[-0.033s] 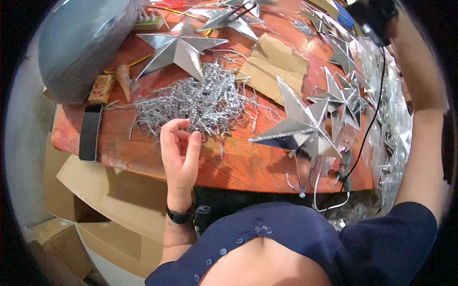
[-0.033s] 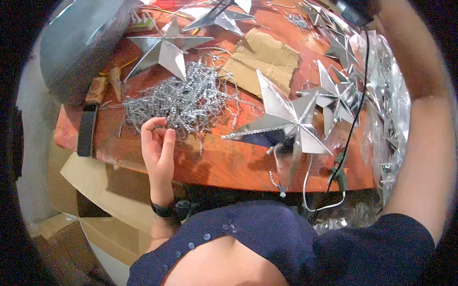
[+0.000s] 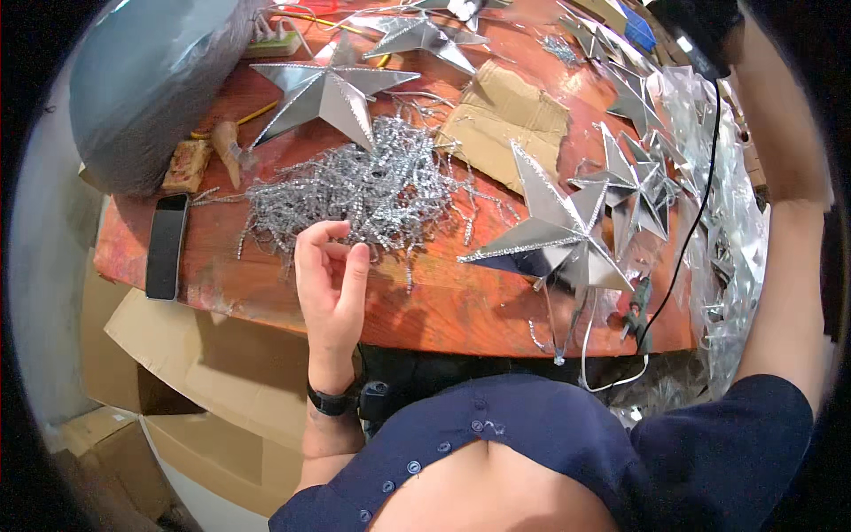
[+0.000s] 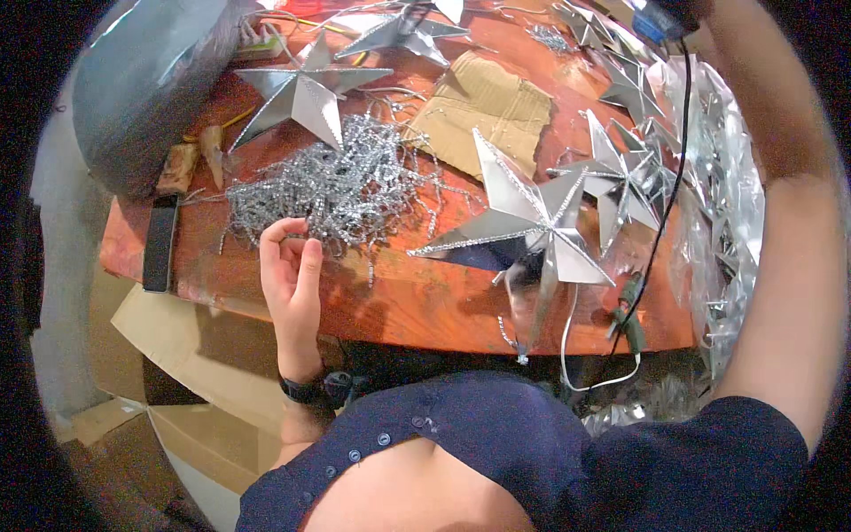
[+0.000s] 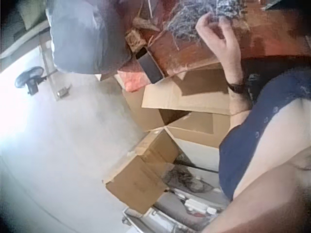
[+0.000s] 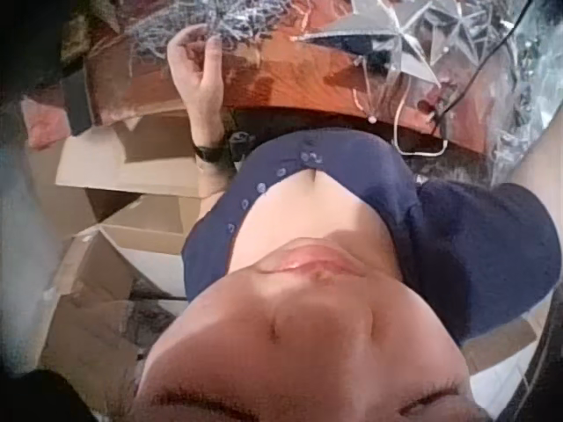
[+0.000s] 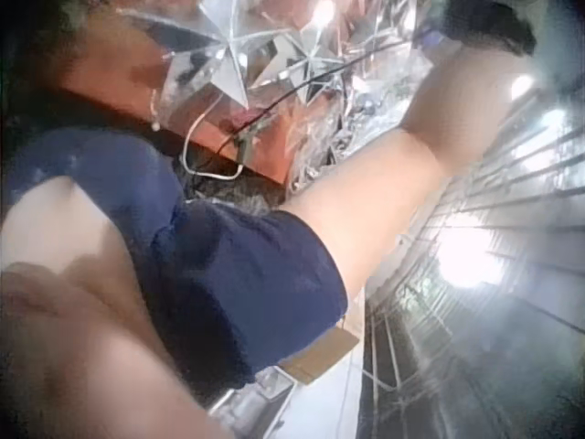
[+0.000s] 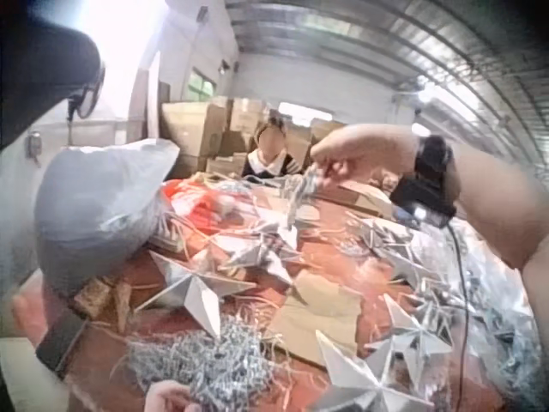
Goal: Gluing decorative beads onto silver star decorations using a hot glue gun.
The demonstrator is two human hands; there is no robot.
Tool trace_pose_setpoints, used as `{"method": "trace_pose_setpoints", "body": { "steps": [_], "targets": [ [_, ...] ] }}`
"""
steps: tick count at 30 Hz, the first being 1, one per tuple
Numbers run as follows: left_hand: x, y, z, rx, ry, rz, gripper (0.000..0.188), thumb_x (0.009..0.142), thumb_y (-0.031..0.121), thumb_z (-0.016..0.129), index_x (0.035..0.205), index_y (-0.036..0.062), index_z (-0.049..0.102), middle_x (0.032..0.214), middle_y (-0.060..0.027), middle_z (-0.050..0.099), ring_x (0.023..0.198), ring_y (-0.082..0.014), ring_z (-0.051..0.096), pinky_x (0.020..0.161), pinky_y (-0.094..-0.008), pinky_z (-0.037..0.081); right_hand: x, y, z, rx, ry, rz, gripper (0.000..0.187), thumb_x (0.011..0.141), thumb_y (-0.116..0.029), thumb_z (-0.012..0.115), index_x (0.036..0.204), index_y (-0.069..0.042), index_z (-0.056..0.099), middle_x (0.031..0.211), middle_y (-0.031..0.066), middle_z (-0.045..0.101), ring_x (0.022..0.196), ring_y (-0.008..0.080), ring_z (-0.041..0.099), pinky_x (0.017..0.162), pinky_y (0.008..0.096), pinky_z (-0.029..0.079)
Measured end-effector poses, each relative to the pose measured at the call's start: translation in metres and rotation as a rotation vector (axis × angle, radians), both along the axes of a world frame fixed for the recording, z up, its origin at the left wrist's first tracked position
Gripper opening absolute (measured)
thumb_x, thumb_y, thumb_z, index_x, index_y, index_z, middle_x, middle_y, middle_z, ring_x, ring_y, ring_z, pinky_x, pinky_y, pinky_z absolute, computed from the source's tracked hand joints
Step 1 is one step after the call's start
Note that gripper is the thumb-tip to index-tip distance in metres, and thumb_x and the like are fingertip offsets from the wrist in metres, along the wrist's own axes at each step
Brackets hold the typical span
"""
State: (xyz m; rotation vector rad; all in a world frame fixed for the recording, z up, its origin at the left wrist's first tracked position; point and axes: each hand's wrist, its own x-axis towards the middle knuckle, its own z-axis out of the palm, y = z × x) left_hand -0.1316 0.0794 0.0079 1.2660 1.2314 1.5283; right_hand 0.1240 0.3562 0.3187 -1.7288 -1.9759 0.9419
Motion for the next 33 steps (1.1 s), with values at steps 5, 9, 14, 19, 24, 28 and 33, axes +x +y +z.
{"method": "trace_pose_setpoints", "body": {
  "steps": [5, 9, 14, 19, 24, 28, 33],
  "targets": [
    [-0.003, 0.001, 0.003, 0.014, 0.05, -0.002, 0.007, 0.089, 0.005, 0.059, 0.095, 0.0021, 0.058, 0.086, -0.0017, 0.052, 0.07, -0.0078, 0.049, 0.062, -0.0215, 0.041, 0.031, 0.027, 0.057, 0.086, -0.214, -0.022, 0.019, 0.087, -0.019, 0.06, 0.074, -0.005, 0.062, 0.07, 0.0058, 0.062, 0.06, 0.0134, 0.057, 0.054, 0.0248, 0.049],
    [-0.002, -0.001, 0.009, -0.021, 0.048, 0.031, 0.007, 0.09, 0.007, 0.058, 0.09, 0.0001, 0.059, 0.081, -0.0019, 0.055, 0.069, -0.0091, 0.051, 0.062, -0.0227, 0.042, 0.054, 0.083, 0.065, 0.162, 0.151, 0.016, 0.017, 0.086, -0.017, 0.061, 0.08, -0.002, 0.065, 0.071, 0.0083, 0.064, 0.062, 0.0154, 0.06, 0.058, 0.0268, 0.05],
    [-0.002, -0.003, 0.011, -0.044, 0.022, 0.085, 0.008, 0.091, 0.008, 0.058, 0.091, 0.0001, 0.06, 0.081, -0.0022, 0.057, 0.07, -0.0084, 0.052, 0.064, -0.0224, 0.043, 0.094, 0.15, 0.052, 0.169, 0.461, 0.243, 0.023, 0.092, -0.021, 0.057, 0.084, -0.001, 0.065, 0.071, 0.0071, 0.064, 0.064, 0.0152, 0.06, 0.059, 0.0265, 0.049],
    [-0.003, -0.001, 0.008, -0.065, -0.049, 0.107, 0.009, 0.091, 0.009, 0.059, 0.092, 0.0001, 0.06, 0.081, -0.0023, 0.057, 0.071, -0.008, 0.053, 0.064, -0.0225, 0.044, 0.071, 0.237, 0.038, 0.101, 0.107, -0.143, 0.028, 0.092, -0.008, 0.051, 0.115, -0.016, 0.065, 0.083, -0.0012, 0.066, 0.069, 0.006, 0.064, 0.059, 0.0154, 0.053],
    [-0.004, -0.001, 0.007, -0.082, -0.04, 0.114, 0.008, 0.091, 0.008, 0.059, 0.091, 0.0001, 0.06, 0.08, -0.0025, 0.058, 0.07, -0.0081, 0.054, 0.063, -0.0226, 0.044, 0.049, 0.256, 0.01, 0.064, 0.297, -0.015, 0.025, 0.096, -0.024, 0.052, 0.117, -0.019, 0.064, 0.099, -0.0031, 0.067, 0.089, 0.008, 0.063, 0.078, 0.0228, 0.05],
    [-0.005, -0.001, 0.008, -0.075, -0.019, 0.133, 0.008, 0.091, 0.007, 0.058, 0.091, -0.0001, 0.06, 0.081, -0.0025, 0.058, 0.069, -0.0078, 0.053, 0.063, -0.0225, 0.044, 0.022, 0.254, -0.017, -0.067, 0.33, 0.005, 0.037, 0.098, -0.049, 0.042, 0.113, -0.023, 0.063, 0.104, -0.0072, 0.067, 0.088, 0.0076, 0.056, 0.079, 0.0229, 0.038],
    [-0.005, -0.002, 0.01, -0.119, -0.068, 0.111, 0.006, 0.091, 0.006, 0.058, 0.09, 0.0, 0.059, 0.08, -0.0016, 0.056, 0.07, -0.0071, 0.052, 0.063, -0.0222, 0.044, 0.003, 0.247, -0.042, -0.123, 0.357, -0.012, 0.058, 0.094, -0.064, 0.03, 0.112, -0.018, 0.061, 0.1, -0.0069, 0.068, 0.086, 0.0094, 0.057, 0.07, 0.026, 0.042]
  ]
}}
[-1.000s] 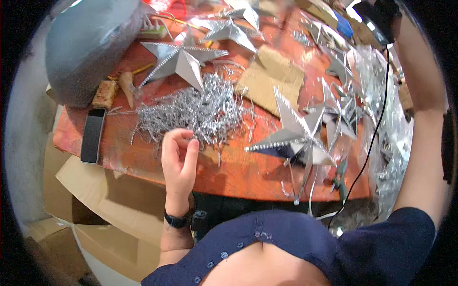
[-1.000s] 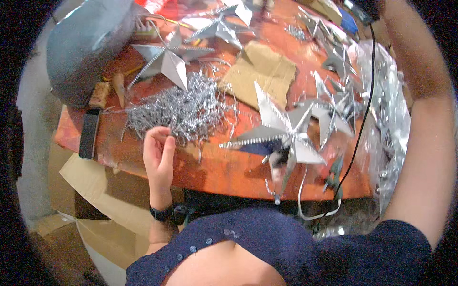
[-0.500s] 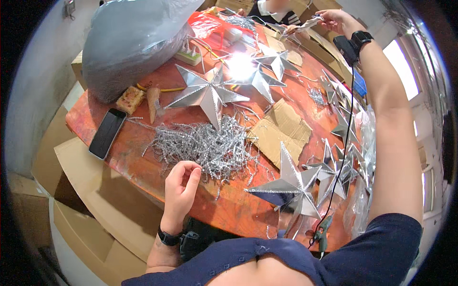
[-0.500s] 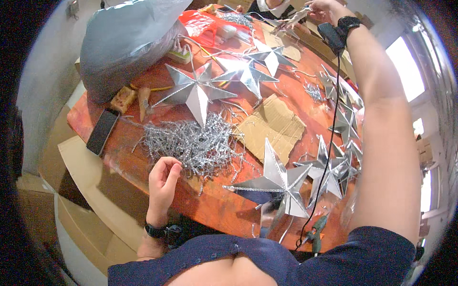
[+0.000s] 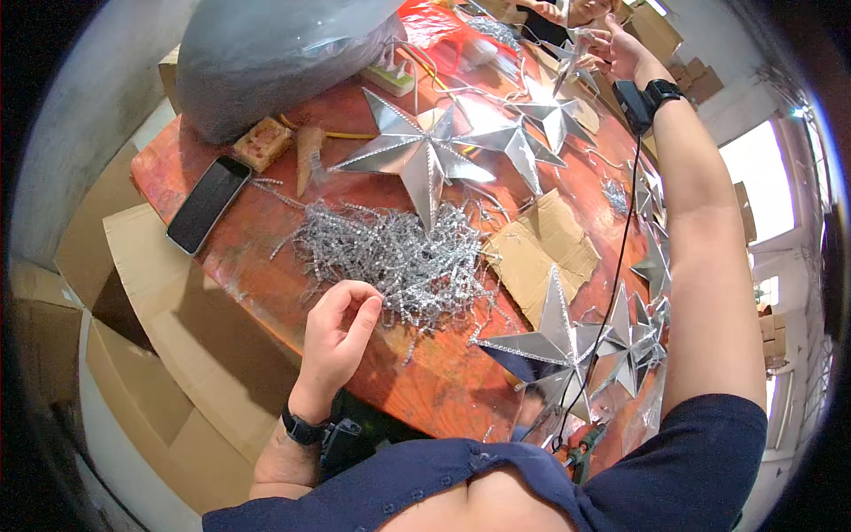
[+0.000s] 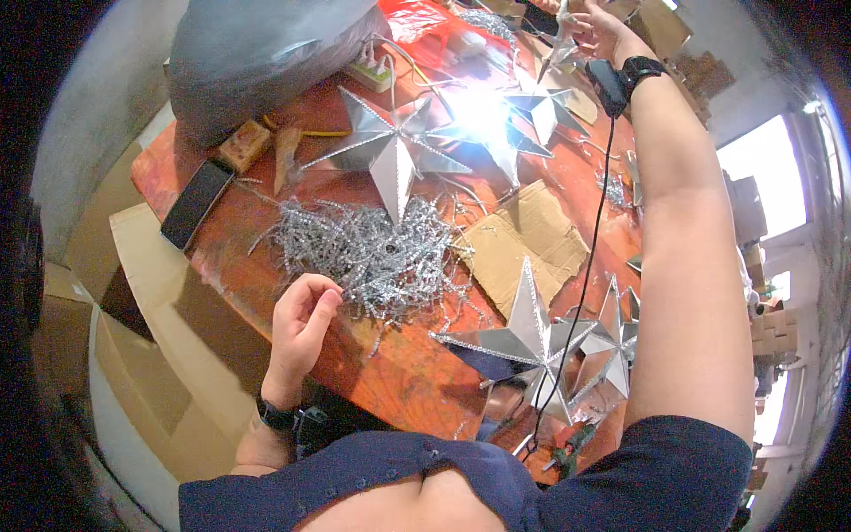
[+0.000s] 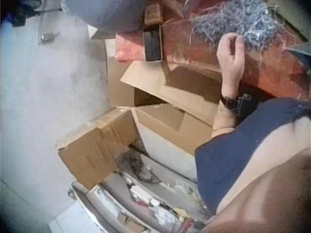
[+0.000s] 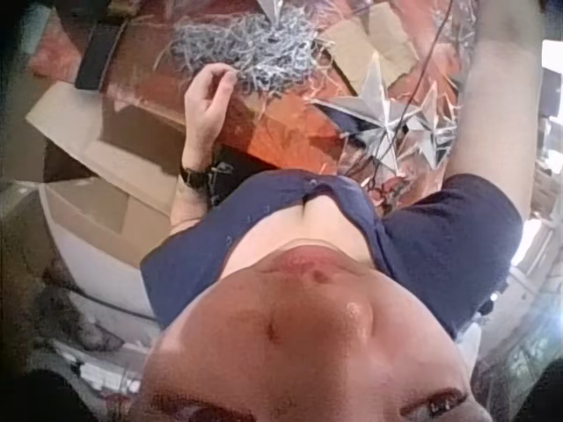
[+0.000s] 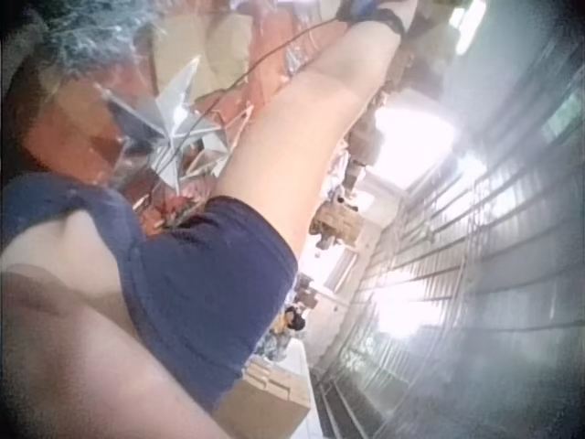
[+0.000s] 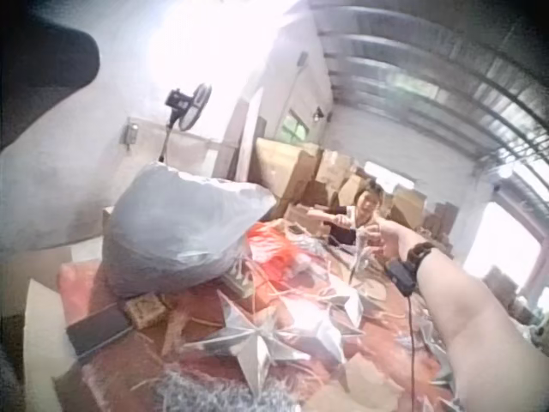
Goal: Gluing decorative beads onto silver star decorations using a hot glue gun.
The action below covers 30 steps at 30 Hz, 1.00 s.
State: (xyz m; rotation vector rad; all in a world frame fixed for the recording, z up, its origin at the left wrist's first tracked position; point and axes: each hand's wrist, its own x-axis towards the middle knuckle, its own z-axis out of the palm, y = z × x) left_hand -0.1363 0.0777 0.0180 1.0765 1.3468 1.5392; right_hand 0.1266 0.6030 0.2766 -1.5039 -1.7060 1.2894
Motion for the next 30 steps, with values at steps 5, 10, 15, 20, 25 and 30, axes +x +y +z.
{"method": "trace_pose_setpoints", "body": {
  "steps": [5, 10, 15, 20, 25, 30],
  "targets": [
    [0.0, 0.0, 0.0, 0.025, -0.012, 0.007, 0.006, 0.091, 0.006, 0.058, 0.09, 0.0003, 0.059, 0.08, -0.0017, 0.056, 0.07, -0.0073, 0.052, 0.063, -0.0224, 0.044, -0.014, 0.003, -0.022, -0.024, -0.019, -0.1, 0.07, 0.089, -0.072, 0.031, 0.117, -0.014, 0.057, 0.094, -0.0056, 0.067, 0.083, 0.0134, 0.057, 0.067, 0.0258, 0.043],
    [-0.001, 0.0, -0.002, 0.006, -0.045, 0.012, 0.006, 0.091, 0.007, 0.059, 0.09, 0.0005, 0.06, 0.08, -0.0018, 0.056, 0.071, -0.0077, 0.053, 0.064, -0.0225, 0.044, -0.03, 0.007, -0.05, -0.06, 0.054, -0.148, 0.081, 0.085, -0.077, 0.028, 0.126, -0.01, 0.048, 0.095, -0.0032, 0.059, 0.091, 0.0163, 0.048, 0.079, 0.0369, 0.044],
    [-0.002, 0.0, -0.004, 0.004, -0.048, 0.006, 0.007, 0.091, 0.007, 0.058, 0.09, 0.0001, 0.059, 0.081, -0.0015, 0.056, 0.072, -0.0074, 0.052, 0.064, -0.0223, 0.043, -0.04, 0.006, -0.063, -0.018, 0.101, -0.155, 0.087, 0.082, -0.082, 0.024, 0.117, -0.006, 0.051, 0.088, -0.0009, 0.053, 0.096, 0.0216, 0.046, 0.088, 0.0443, 0.038],
    [-0.002, 0.002, -0.008, 0.017, -0.085, 0.011, 0.008, 0.091, 0.008, 0.059, 0.09, 0.0001, 0.06, 0.08, -0.0003, 0.055, 0.071, -0.0059, 0.05, 0.062, -0.0215, 0.042, -0.032, 0.016, -0.057, -0.087, 0.113, -0.108, 0.086, 0.086, -0.077, 0.028, 0.144, -0.014, 0.03, 0.119, -0.0023, 0.051, 0.102, 0.0188, 0.044, 0.094, 0.0439, 0.036],
    [-0.001, 0.002, -0.007, 0.028, -0.072, 0.02, 0.009, 0.093, 0.009, 0.058, 0.091, 0.0003, 0.059, 0.08, 0.0012, 0.055, 0.071, -0.0047, 0.049, 0.063, -0.0203, 0.041, -0.03, -0.011, -0.025, -0.077, 0.088, -0.102, 0.077, 0.089, -0.072, 0.029, 0.136, -0.013, 0.043, 0.123, -0.0009, 0.051, 0.102, 0.0192, 0.047, 0.093, 0.0431, 0.041],
    [0.0, 0.004, -0.002, 0.043, -0.15, -0.015, 0.009, 0.096, 0.009, 0.052, 0.095, 0.0017, 0.057, 0.08, 0.0015, 0.055, 0.073, -0.005, 0.05, 0.065, -0.0191, 0.041, -0.04, -0.152, 0.045, 0.045, -0.013, -0.068, 0.048, 0.093, -0.05, 0.051, 0.111, -0.006, 0.059, 0.099, 0.0032, 0.06, 0.079, 0.0174, 0.056, 0.072, 0.0311, 0.047]
  ]
}}
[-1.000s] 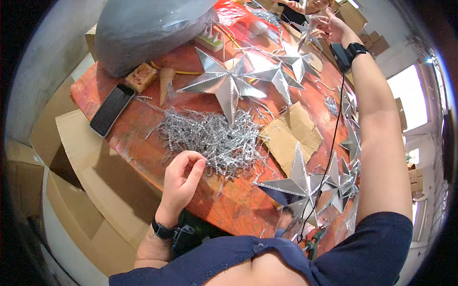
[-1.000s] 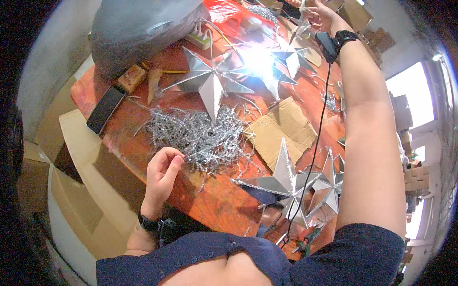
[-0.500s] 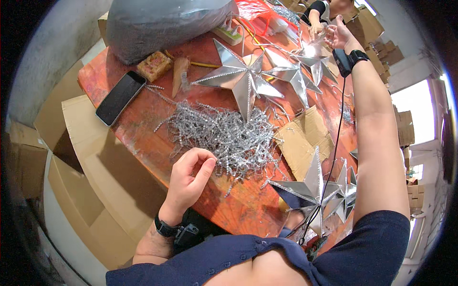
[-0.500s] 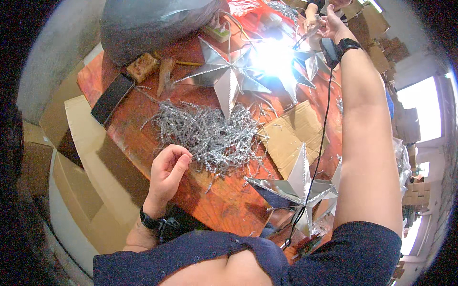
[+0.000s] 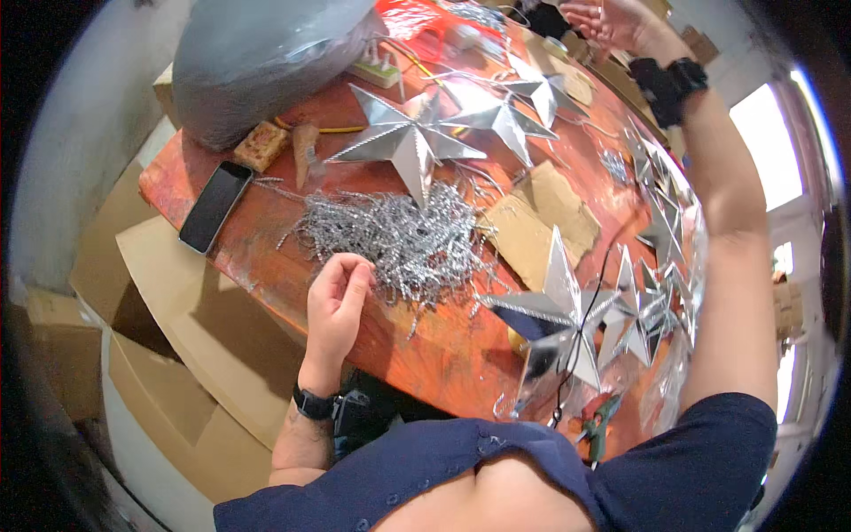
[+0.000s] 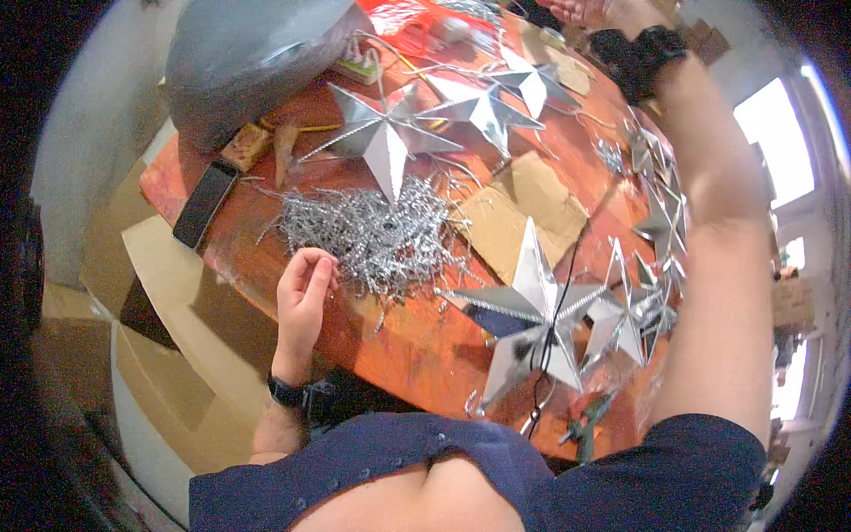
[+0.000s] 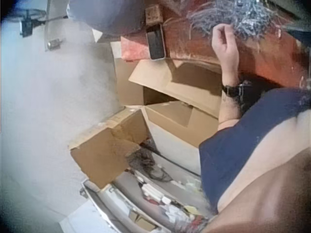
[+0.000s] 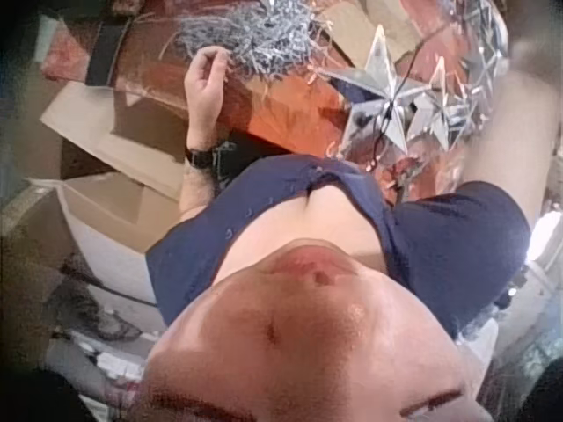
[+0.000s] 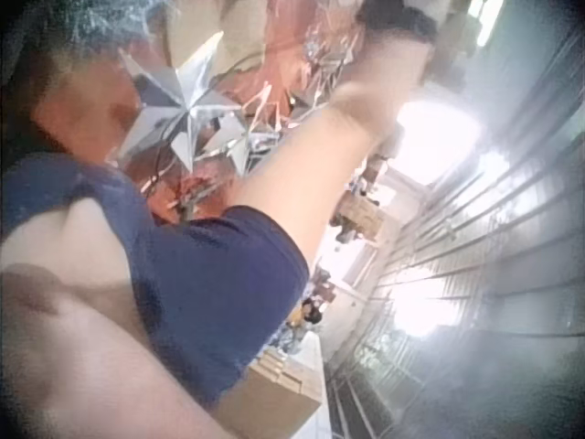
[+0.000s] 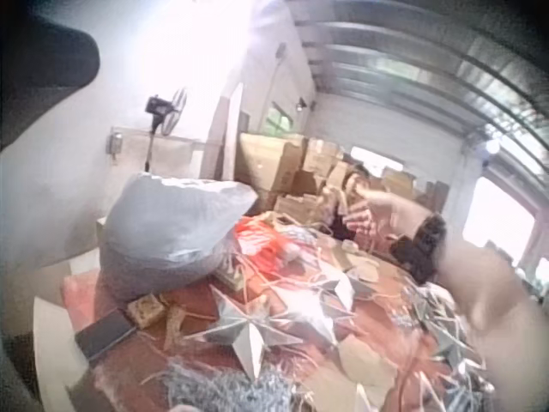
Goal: Gluing decorative beads onto silver star decorations using a hot glue gun.
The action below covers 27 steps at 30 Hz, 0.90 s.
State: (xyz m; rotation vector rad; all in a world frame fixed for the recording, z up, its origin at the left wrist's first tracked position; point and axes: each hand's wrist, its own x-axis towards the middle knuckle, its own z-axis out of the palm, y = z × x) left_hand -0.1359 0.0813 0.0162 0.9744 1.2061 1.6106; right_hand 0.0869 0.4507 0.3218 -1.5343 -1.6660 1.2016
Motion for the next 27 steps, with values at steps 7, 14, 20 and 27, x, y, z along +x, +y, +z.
{"method": "trace_pose_setpoints", "body": {
  "steps": [7, 14, 20, 27],
  "targets": [
    [0.001, 0.003, -0.005, 0.118, 0.039, -0.011, 0.013, 0.1, 0.013, 0.044, 0.093, 0.0051, 0.051, 0.075, 0.0008, 0.049, 0.065, -0.0047, 0.044, 0.059, -0.0183, 0.036, 0.082, -0.277, 0.08, 0.282, -0.822, 0.042, 0.039, 0.094, -0.038, 0.056, 0.095, 0.0, 0.066, 0.075, 0.0051, 0.067, 0.063, 0.013, 0.061, 0.055, 0.0231, 0.048],
    [0.004, 0.006, -0.014, 0.162, 0.091, -0.069, 0.01, 0.1, 0.014, 0.045, 0.1, 0.0054, 0.051, 0.079, 0.0, 0.051, 0.067, -0.0061, 0.045, 0.06, -0.0195, 0.038, 0.216, -0.468, -0.02, -0.046, -1.271, -0.056, 0.034, 0.081, -0.032, 0.069, 0.093, -0.001, 0.061, 0.083, 0.0141, 0.06, 0.075, 0.026, 0.06, 0.067, 0.0363, 0.046],
    [0.005, 0.005, -0.019, 0.193, 0.073, -0.108, 0.009, 0.097, 0.005, 0.049, 0.106, 0.0057, 0.048, 0.085, -0.0017, 0.054, 0.073, -0.0083, 0.049, 0.067, -0.0212, 0.041, 0.255, -0.535, -0.21, 0.027, -1.254, -0.108, 0.058, 0.077, -0.045, 0.07, 0.106, 0.004, 0.055, 0.101, 0.0212, 0.058, 0.098, 0.0381, 0.056, 0.084, 0.0443, 0.046],
    [0.02, 0.004, -0.013, 0.173, 0.279, -0.167, 0.031, 0.093, 0.002, 0.054, 0.124, 0.0032, 0.049, 0.098, -0.0049, 0.056, 0.091, -0.0129, 0.055, 0.082, -0.0256, 0.046, 0.268, -0.555, -0.27, 0.175, -0.956, -0.328, 0.049, 0.077, -0.026, 0.07, 0.114, 0.001, 0.052, 0.115, 0.0206, 0.053, 0.106, 0.0371, 0.052, 0.088, 0.0421, 0.043]
  ]
}}
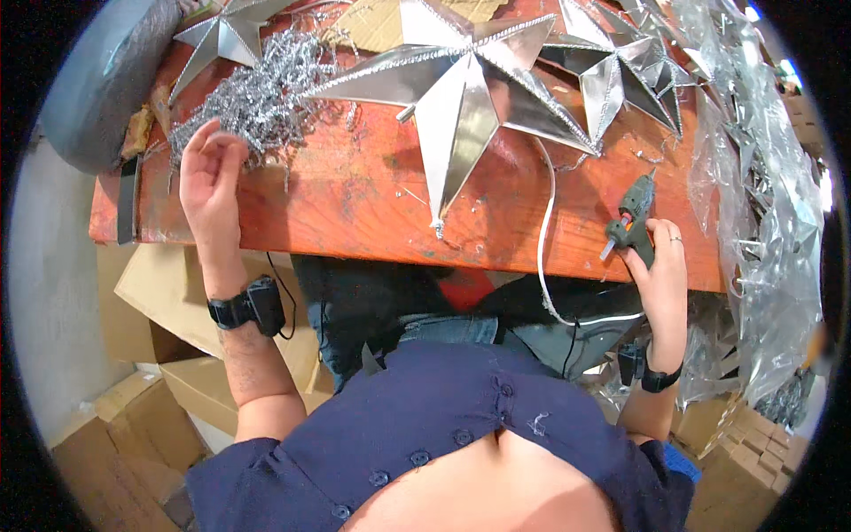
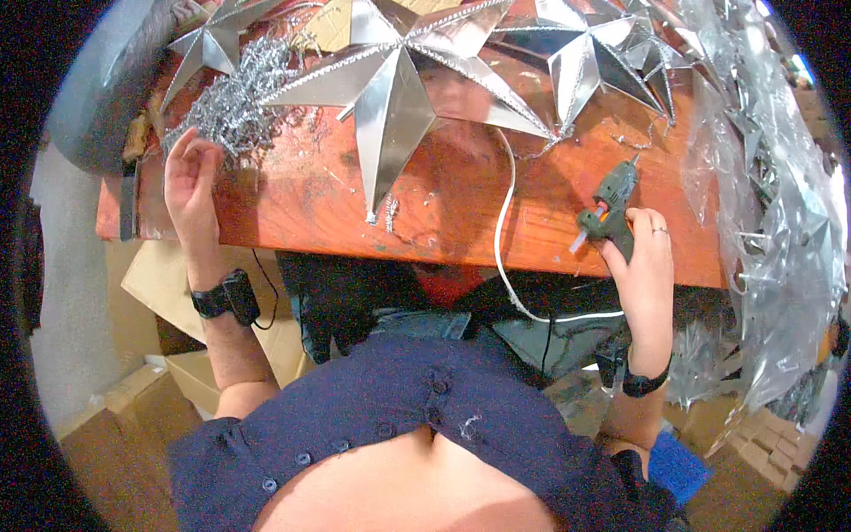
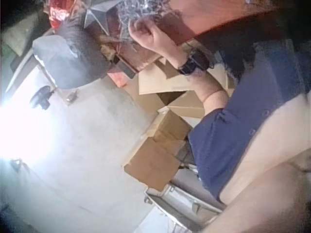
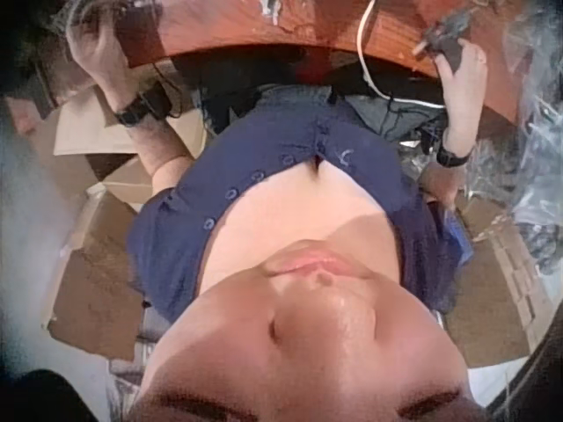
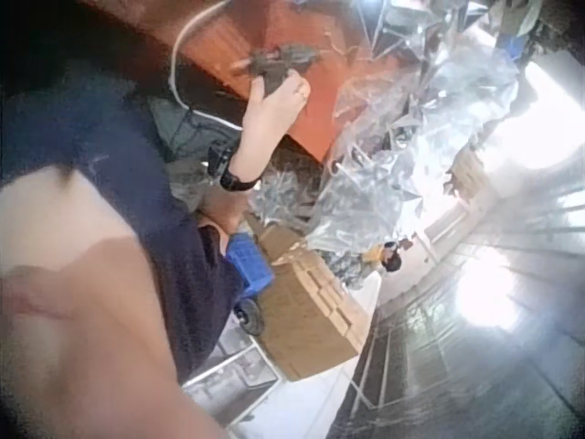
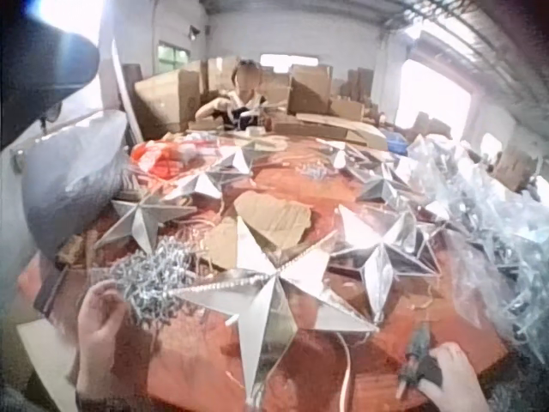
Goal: Gluing decorative beads onto silver star decorations using a hot glue gun.
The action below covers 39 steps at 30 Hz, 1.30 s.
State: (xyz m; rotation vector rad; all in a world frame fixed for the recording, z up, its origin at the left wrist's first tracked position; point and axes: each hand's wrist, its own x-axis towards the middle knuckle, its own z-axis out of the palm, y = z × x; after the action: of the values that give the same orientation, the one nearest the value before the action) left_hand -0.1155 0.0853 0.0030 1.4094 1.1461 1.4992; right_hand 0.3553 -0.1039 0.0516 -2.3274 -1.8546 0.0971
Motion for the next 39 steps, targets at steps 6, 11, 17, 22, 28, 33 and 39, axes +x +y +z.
{"method": "trace_pose_setpoints", "body": {
  "steps": [6, 11, 17, 22, 28, 33, 39],
  "targets": [
    [0.051, -0.047, 0.014, 0.459, 0.621, 0.122, 0.019, 0.085, 0.002, 0.064, 0.104, 0.0019, 0.059, 0.102, -0.0109, 0.056, 0.095, -0.0204, 0.054, 0.082, -0.0289, 0.046, 0.0, 0.017, 0.034, 0.145, 0.582, -0.241, 0.037, 0.084, -0.009, 0.055, 0.12, 0.001, 0.054, 0.119, 0.0137, 0.059, 0.111, 0.026, 0.056, 0.098, 0.0356, 0.041],
    [0.098, -0.069, -0.001, 0.361, 0.353, -0.114, 0.007, 0.093, 0.002, 0.05, 0.099, 0.0028, 0.048, 0.094, -0.012, 0.056, 0.085, -0.0193, 0.055, 0.075, -0.0291, 0.046, -0.008, 0.066, 0.058, 0.569, 0.646, 0.322, 0.041, 0.089, -0.02, 0.051, 0.12, 0.006, 0.054, 0.13, 0.0199, 0.053, 0.122, 0.0293, 0.049, 0.102, 0.04, 0.037],
    [0.102, -0.049, 0.004, 0.186, 0.149, -0.136, 0.011, 0.099, 0.015, 0.041, 0.101, 0.0046, 0.04, 0.091, -0.01, 0.051, 0.07, -0.0147, 0.05, 0.065, -0.0282, 0.044, -0.055, 0.106, 0.059, 0.194, 0.548, 0.52, 0.066, 0.082, -0.055, 0.06, 0.104, 0.008, 0.062, 0.098, 0.0146, 0.065, 0.092, 0.0238, 0.062, 0.081, 0.0328, 0.047],
    [0.109, -0.041, 0.002, 0.063, 0.071, -0.059, 0.01, 0.098, 0.006, 0.043, 0.104, 0.0058, 0.035, 0.101, -0.0084, 0.045, 0.069, -0.0116, 0.049, 0.062, -0.0232, 0.042, -0.082, 0.116, 0.044, 0.287, 0.848, 0.506, 0.055, 0.073, -0.047, 0.071, 0.092, 0.003, 0.063, 0.093, 0.0142, 0.067, 0.088, 0.026, 0.065, 0.081, 0.0353, 0.048],
    [0.105, -0.036, 0.005, -0.163, -0.091, -0.079, 0.013, 0.093, 0.004, 0.056, 0.102, 0.005, 0.047, 0.083, 0.0029, 0.049, 0.067, -0.0027, 0.046, 0.06, -0.0172, 0.039, -0.073, 0.111, 0.055, 0.203, 0.56, 0.804, 0.05, 0.067, -0.044, 0.077, 0.086, -0.001, 0.06, 0.086, 0.014, 0.068, 0.083, 0.0282, 0.066, 0.08, 0.0391, 0.051],
    [0.106, -0.037, 0.006, -0.213, -0.094, -0.077, 0.012, 0.092, 0.005, 0.058, 0.103, 0.003, 0.052, 0.086, 0.0034, 0.052, 0.069, -0.0027, 0.048, 0.061, -0.0165, 0.039, -0.067, 0.109, 0.039, 0.126, 0.774, 0.766, 0.064, 0.055, -0.045, 0.087, 0.095, -0.003, 0.059, 0.087, 0.0106, 0.067, 0.083, 0.0274, 0.067, 0.086, 0.0415, 0.051],
    [0.105, -0.036, 0.005, -0.233, -0.093, -0.085, 0.012, 0.092, 0.005, 0.059, 0.102, 0.0022, 0.054, 0.087, 0.0038, 0.053, 0.072, -0.0015, 0.048, 0.062, -0.016, 0.039, -0.065, 0.116, 0.035, 0.049, 0.829, 0.806, 0.063, 0.049, -0.031, 0.092, 0.095, -0.006, 0.058, 0.085, 0.0094, 0.068, 0.081, 0.0257, 0.067, 0.087, 0.0402, 0.049]
  ]
}}
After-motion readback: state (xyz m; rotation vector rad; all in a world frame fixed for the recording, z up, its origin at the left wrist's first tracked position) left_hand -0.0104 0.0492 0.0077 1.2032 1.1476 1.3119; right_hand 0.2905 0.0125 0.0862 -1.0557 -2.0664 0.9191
